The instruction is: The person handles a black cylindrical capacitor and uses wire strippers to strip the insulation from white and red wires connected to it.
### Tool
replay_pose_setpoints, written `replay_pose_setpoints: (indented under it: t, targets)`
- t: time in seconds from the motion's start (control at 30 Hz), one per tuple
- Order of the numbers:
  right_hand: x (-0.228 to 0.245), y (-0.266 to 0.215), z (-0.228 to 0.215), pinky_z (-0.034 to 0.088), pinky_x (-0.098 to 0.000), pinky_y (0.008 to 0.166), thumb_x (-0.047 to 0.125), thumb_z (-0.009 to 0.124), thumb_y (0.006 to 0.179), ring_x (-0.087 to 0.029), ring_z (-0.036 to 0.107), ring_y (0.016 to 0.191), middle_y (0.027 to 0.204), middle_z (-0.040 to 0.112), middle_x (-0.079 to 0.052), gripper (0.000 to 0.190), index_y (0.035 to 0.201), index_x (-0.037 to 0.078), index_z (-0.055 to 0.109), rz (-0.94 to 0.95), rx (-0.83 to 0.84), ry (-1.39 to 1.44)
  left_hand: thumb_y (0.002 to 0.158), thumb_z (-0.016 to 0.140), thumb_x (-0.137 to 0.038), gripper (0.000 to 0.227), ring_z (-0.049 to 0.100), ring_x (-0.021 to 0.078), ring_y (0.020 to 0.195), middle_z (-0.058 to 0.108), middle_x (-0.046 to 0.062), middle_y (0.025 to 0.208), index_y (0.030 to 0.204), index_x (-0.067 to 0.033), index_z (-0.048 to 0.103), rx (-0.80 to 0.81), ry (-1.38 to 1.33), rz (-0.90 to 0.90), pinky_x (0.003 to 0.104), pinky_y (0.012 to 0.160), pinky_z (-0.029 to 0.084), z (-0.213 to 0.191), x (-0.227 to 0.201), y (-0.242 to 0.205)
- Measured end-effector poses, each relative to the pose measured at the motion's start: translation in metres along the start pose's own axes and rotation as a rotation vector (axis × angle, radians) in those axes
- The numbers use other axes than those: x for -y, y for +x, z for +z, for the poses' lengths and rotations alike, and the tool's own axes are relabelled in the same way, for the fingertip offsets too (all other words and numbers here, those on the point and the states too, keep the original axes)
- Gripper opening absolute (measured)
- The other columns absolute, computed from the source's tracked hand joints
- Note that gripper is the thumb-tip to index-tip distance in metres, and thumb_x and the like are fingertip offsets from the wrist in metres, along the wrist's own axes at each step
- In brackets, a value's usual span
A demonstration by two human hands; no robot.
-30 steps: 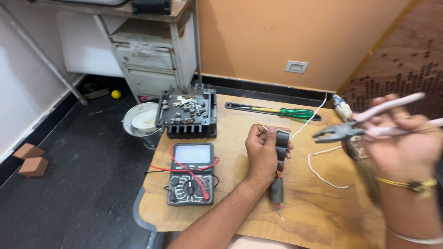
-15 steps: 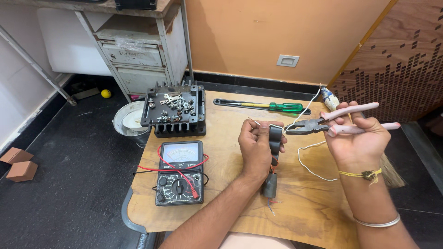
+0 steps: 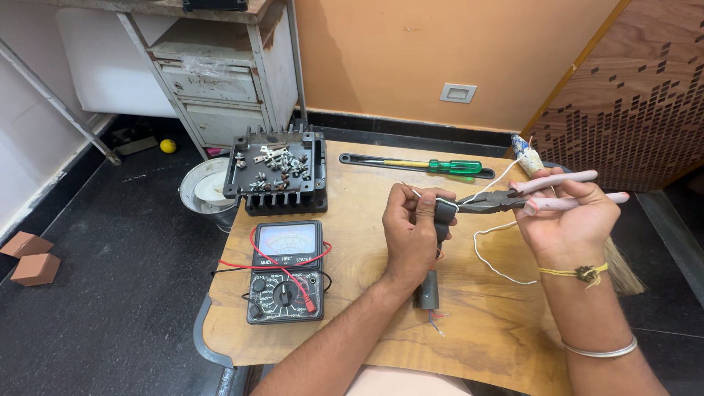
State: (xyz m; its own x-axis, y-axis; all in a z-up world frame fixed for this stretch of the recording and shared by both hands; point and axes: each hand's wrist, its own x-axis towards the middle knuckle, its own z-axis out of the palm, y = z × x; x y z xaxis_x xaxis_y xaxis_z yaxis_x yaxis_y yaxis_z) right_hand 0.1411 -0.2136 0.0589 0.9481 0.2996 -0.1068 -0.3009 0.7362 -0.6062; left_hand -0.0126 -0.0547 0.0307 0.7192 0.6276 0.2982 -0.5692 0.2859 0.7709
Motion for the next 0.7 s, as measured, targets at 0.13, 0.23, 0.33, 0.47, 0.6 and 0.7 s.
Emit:
replay_pose_setpoints:
  t: [0.13, 0.23, 0.33, 0.47, 0.6, 0.7]
  targets:
    - [0.000, -0.004, 0.005, 0.044, -0.0411, 0.072, 0.016, 0.062, 0.089, -0.028, 0.054, 0.075, 0.094, 0.065, -0.016, 0.011, 0.095, 0.010, 0.056, -0.049, 0.008, -0.052, 0.109, 0.050, -0.015, 0.018, 0.065, 0.0107, 0.068, 0.074, 0.013, 0.100, 0.097, -0.0069, 0.040, 0.008, 0.034, 0.002, 0.024, 0.051, 0.053, 0.002, -0.001, -0.002]
    - [-0.004, -0.003, 0.011, 0.056, -0.0530, 0.083, 0.016, 0.055, 0.084, -0.027, 0.066, 0.085, 0.094, 0.064, -0.015, 0.018, 0.093, 0.000, 0.056, -0.122, -0.075, -0.001, 0.109, 0.052, -0.016, 0.019, 0.064, 0.0103, 0.066, 0.074, 0.012, 0.098, 0.096, -0.0069, 0.041, 0.009, 0.067, -0.005, 0.023, 0.050, 0.051, 0.005, -0.003, -0.005]
    - [-0.005, 0.004, 0.005, 0.060, -0.0537, 0.080, 0.015, 0.055, 0.079, -0.030, 0.061, 0.072, 0.076, 0.051, -0.014, 0.017, 0.078, 0.001, 0.044, -0.072, -0.107, 0.161, 0.108, 0.051, -0.016, 0.018, 0.060, 0.0100, 0.060, 0.074, 0.012, 0.095, 0.095, -0.0063, 0.043, -0.016, 0.060, -0.080, 0.023, 0.040, 0.043, 0.007, -0.005, -0.005]
    - [-0.003, 0.019, -0.007, 0.046, -0.0413, 0.067, 0.016, 0.056, 0.085, -0.023, 0.046, 0.059, 0.071, 0.047, -0.011, 0.020, 0.076, 0.004, 0.044, -0.068, -0.026, 0.152, 0.108, 0.052, -0.014, 0.018, 0.064, 0.0111, 0.063, 0.075, 0.014, 0.095, 0.094, -0.0066, 0.042, -0.027, -0.025, -0.076, 0.024, 0.044, 0.048, 0.010, -0.007, -0.007]
    - [-0.003, 0.021, -0.014, 0.043, -0.0394, 0.063, 0.020, 0.053, 0.086, -0.023, 0.039, 0.052, 0.069, 0.047, -0.012, 0.022, 0.074, 0.004, 0.043, -0.016, 0.005, 0.142, 0.108, 0.050, -0.013, 0.019, 0.064, 0.0120, 0.058, 0.075, 0.016, 0.090, 0.092, -0.0064, 0.041, -0.071, 0.010, -0.146, 0.025, 0.040, 0.048, 0.011, -0.013, -0.010]
    - [-0.002, 0.023, -0.015, 0.042, -0.0378, 0.062, 0.019, 0.053, 0.087, -0.021, 0.038, 0.051, 0.071, 0.047, -0.012, 0.022, 0.076, 0.003, 0.044, 0.016, 0.004, 0.177, 0.107, 0.049, -0.011, 0.017, 0.063, 0.0119, 0.056, 0.075, 0.016, 0.089, 0.092, -0.0062, 0.041, -0.085, 0.010, -0.183, 0.025, 0.038, 0.047, 0.013, -0.015, -0.008]
